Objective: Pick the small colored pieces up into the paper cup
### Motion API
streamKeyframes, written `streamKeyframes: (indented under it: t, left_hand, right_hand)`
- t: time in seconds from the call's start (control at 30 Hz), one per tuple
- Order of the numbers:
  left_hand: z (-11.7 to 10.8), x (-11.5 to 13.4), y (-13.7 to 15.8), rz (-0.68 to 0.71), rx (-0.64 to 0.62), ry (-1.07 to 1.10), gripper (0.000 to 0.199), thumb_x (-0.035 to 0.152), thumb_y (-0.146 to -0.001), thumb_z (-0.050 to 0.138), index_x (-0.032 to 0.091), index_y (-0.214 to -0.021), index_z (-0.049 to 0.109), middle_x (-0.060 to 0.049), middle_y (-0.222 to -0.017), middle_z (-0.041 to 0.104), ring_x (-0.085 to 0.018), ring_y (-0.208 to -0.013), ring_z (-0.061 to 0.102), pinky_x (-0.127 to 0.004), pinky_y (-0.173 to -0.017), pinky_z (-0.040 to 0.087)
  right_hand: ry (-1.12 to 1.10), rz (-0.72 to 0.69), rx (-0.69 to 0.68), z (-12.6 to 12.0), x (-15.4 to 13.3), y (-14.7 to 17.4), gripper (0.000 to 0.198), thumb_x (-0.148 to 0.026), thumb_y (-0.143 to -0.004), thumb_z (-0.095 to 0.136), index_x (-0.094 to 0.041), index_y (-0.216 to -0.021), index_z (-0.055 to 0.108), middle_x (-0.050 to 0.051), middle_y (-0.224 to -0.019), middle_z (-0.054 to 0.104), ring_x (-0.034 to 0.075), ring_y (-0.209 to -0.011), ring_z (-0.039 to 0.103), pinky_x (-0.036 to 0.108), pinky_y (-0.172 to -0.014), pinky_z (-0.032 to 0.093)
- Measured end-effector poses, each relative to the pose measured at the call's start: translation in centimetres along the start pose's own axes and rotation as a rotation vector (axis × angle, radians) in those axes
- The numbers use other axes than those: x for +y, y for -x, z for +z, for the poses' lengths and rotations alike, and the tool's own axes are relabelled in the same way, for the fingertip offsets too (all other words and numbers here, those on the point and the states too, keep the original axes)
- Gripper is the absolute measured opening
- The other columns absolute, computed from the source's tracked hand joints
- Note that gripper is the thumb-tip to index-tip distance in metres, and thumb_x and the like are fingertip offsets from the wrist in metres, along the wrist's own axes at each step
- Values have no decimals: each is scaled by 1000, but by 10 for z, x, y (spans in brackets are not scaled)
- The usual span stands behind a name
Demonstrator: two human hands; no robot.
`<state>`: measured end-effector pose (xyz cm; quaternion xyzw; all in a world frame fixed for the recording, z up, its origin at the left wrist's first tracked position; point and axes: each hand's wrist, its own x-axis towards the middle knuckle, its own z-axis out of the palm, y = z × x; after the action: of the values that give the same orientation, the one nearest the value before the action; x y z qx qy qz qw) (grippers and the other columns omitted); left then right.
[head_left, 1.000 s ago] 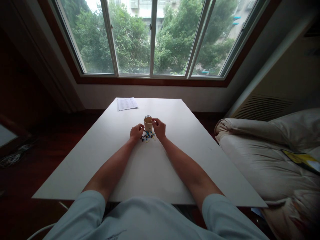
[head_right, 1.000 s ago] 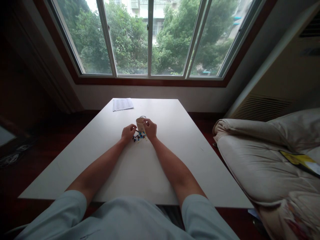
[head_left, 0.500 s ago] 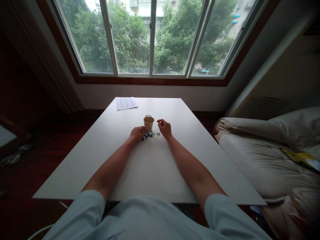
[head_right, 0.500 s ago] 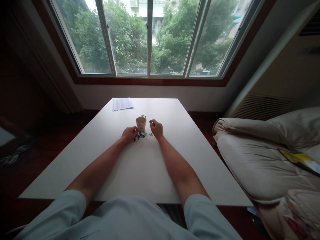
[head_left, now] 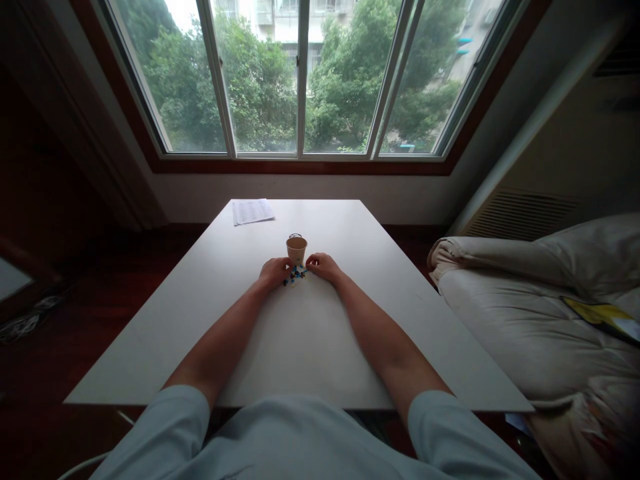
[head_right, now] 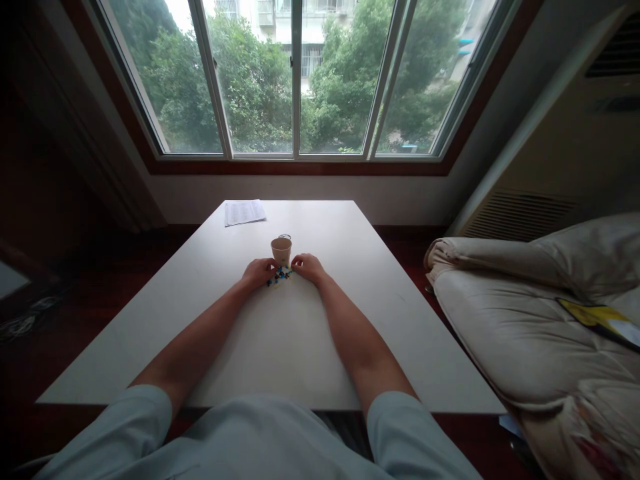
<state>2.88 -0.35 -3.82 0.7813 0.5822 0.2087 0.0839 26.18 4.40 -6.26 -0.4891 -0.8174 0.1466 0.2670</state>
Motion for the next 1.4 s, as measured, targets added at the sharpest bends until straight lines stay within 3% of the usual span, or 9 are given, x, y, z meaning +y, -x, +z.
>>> streamKeyframes:
  t: [0.3, 0.83, 1.4]
  left_hand:
    - [-2, 5, 1, -39, -13, -40, 24, 34, -87, 61, 29, -105, 76, -3, -93, 75, -19, -85, 67, -27, -75, 46]
    - [-3, 9, 2, 10, 174, 64, 12, 23, -88, 58, 21, -91, 70, -4, -94, 67, -15, -80, 62, -26, -73, 45]
    - [-11, 18, 5, -6, 250, 169, 14, 28, -91, 55, 25, -100, 65, -1, -92, 74, -16, -79, 65, -26, -72, 44]
  right_hand:
    - [72, 12, 0, 2, -5, -1, 12, -32, -83, 69, -25, -89, 77, 1, -85, 68, 15, -81, 58, 23, -74, 43]
    - [126, 20, 28, 7, -19, 2, 11, -26, -85, 67, -23, -88, 77, 3, -88, 69, 16, -85, 60, 23, -76, 44]
    - [139, -6, 56, 9, -22, 4, 12, -29, -87, 65, -24, -90, 76, 3, -87, 68, 16, -84, 60, 24, -77, 44]
